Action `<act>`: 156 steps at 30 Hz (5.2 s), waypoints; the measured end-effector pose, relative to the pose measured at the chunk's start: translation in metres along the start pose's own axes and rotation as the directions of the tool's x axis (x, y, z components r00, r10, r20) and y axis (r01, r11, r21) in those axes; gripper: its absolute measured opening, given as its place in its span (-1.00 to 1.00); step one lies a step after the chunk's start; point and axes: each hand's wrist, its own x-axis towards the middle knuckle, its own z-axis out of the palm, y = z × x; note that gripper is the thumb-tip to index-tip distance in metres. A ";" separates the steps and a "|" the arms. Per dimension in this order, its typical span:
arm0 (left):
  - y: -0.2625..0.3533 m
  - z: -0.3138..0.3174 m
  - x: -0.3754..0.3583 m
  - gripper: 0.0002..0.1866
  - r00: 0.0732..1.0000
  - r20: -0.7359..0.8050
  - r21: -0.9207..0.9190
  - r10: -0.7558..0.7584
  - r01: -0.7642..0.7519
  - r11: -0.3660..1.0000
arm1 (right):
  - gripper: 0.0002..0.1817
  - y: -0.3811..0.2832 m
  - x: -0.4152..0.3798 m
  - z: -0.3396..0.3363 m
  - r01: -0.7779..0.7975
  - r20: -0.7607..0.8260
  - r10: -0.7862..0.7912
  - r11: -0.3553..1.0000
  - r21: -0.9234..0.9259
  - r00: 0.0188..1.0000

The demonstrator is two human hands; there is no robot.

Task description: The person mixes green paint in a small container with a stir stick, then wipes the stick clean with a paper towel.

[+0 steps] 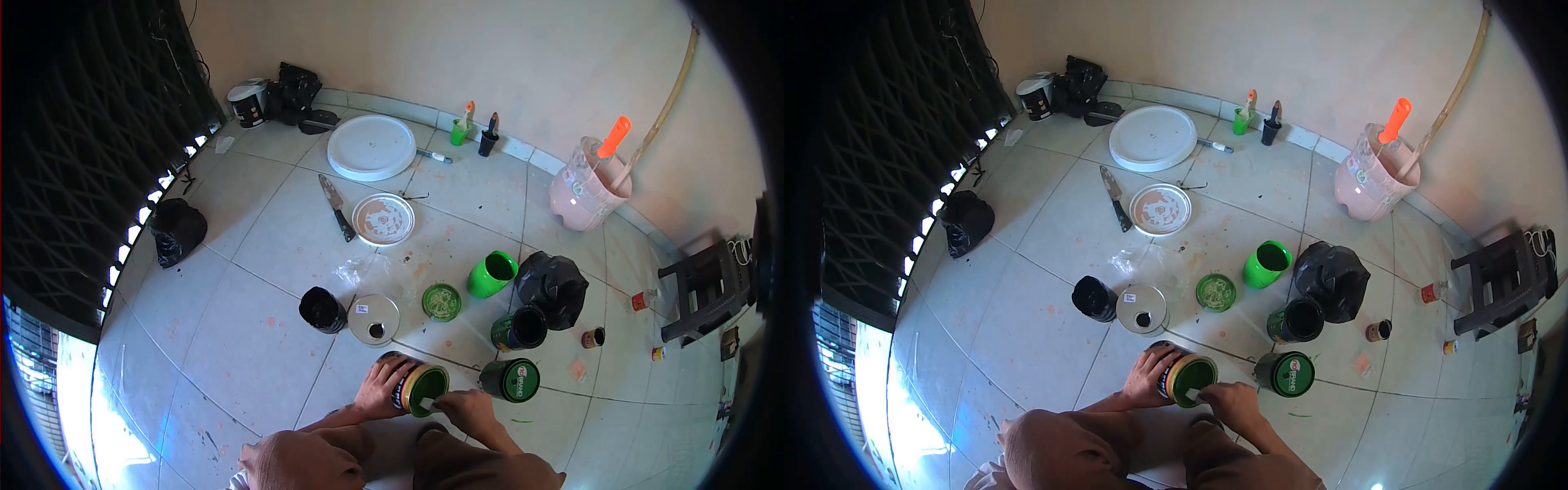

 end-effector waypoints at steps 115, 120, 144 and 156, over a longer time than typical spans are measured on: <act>0.028 -0.039 0.095 0.11 0.852 0.485 -0.024 0.198 -0.213 0.977 | -0.74 -0.005 -0.014 -0.054 0.045 -0.302 -0.131 0.960 -0.278 0.944; 0.026 -0.038 0.091 0.11 0.852 0.486 -0.048 0.195 -0.197 0.979 | -0.74 -0.012 -0.022 -0.058 0.108 -0.187 -0.125 0.989 -0.097 0.974; 0.074 0.085 0.030 0.11 0.892 0.334 -0.530 0.304 -0.089 0.843 | -0.91 -0.036 -0.101 -0.118 -0.265 -0.007 0.278 0.908 -0.325 0.961; 0.121 0.235 0.025 0.20 0.795 0.432 -0.719 0.427 0.018 0.695 | -0.95 0.006 -0.220 -0.087 -0.793 -0.468 0.652 0.566 -0.225 0.597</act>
